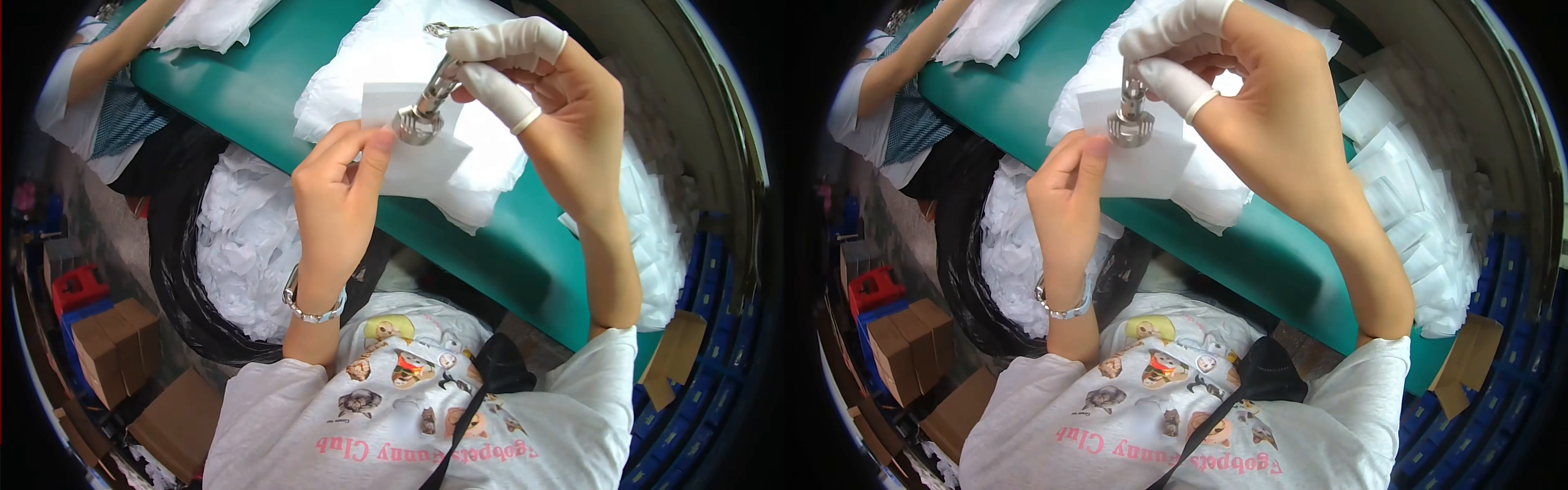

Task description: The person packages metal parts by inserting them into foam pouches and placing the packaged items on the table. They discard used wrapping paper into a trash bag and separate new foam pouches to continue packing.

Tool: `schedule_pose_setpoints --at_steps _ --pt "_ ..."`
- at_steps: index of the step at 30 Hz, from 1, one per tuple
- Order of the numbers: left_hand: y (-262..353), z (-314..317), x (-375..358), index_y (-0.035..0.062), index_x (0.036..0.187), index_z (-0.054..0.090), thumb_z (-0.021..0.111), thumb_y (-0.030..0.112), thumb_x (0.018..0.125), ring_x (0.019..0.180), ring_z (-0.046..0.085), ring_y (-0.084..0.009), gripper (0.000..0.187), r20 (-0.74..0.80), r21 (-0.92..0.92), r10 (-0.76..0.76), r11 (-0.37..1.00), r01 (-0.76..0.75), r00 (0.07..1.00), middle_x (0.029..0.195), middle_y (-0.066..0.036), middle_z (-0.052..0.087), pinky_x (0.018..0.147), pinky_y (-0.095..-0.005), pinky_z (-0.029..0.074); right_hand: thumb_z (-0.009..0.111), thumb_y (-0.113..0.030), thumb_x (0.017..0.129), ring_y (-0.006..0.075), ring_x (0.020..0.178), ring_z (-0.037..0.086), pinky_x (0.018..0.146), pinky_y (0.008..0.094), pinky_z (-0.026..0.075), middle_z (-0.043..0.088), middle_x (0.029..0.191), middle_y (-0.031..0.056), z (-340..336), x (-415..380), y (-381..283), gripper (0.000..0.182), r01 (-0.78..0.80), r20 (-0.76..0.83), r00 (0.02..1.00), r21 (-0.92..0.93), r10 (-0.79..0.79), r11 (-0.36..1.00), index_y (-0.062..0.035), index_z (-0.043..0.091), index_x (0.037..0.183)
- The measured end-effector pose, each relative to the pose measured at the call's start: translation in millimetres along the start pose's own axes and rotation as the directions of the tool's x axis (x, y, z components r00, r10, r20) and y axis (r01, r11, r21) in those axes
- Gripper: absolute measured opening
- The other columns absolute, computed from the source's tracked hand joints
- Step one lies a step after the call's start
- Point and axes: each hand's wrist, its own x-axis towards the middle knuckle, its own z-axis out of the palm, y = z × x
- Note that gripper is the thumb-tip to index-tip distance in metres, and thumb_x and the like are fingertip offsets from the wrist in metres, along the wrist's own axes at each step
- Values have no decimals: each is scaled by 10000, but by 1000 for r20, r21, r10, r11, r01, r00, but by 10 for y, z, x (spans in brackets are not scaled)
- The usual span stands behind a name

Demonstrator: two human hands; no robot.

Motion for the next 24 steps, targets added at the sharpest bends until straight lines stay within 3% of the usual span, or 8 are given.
schedule_pose_setpoints --at_steps 1,4,7,10,16,19,24 --pt "4 4 2 -48 932 704 670 157 958 634 453 -66 210 -16 -28 13 1000 -13 1000 819 -41 642 561 -235 373 699 27 867 156 916 680 833 299 569 710 1007 101 9 -23 7 164 -38 -37 998 80 41 996 44 672 1028" --pt "-5 15 -7 -55 951 709 636 158 984 652 447 -56 227 -75 19 73 997 -71 995 820 -29 631 562 -216 362 689 22 879 166 914 682 822 303 580 708 1006 111 -27 -89 26 162 -85 -64 994 -5 85 996 51 664 1036" --pt "0 16 21 -46 951 717 634 154 985 657 445 -55 219 -100 -4 115 993 -116 988 813 -17 616 561 -215 361 680 24 886 170 915 681 818 302 579 707 1011 114 -95 -142 -6 163 -81 -38 997 -247 74 966 54 659 1045" --pt "47 32 14 -36 942 724 671 128 956 659 442 -56 173 -106 -84 61 994 -70 992 806 -10 612 563 -216 356 679 23 889 173 914 683 817 302 578 706 1014 117 -118 -191 -17 166 -117 -35 993 -219 112 969 54 659 1050" --pt "-49 57 -31 -18 901 730 790 65 833 669 476 -55 123 -35 -75 63 995 -65 997 787 -15 628 572 -222 367 675 34 893 171 913 683 815 301 572 703 1014 116 -113 -198 -2 164 -24 -124 992 -117 9 993 57 661 1055" --pt "-63 61 -32 -10 872 731 815 50 794 669 498 -55 129 -83 -134 29 990 -40 996 798 -14 656 569 -219 370 666 42 896 172 915 681 822 302 567 700 1012 119 -166 -247 22 164 16 -179 984 -4 -17 1000 60 659 1058" --pt "-28 54 -34 4 843 735 837 27 749 664 519 -58 141 -134 -201 -46 979 18 990 813 -11 676 578 -205 380 673 50 874 177 927 677 831 304 565 697 1010 124 -293 -296 -108 171 -70 -102 993 -94 61 993 61 655 1044"
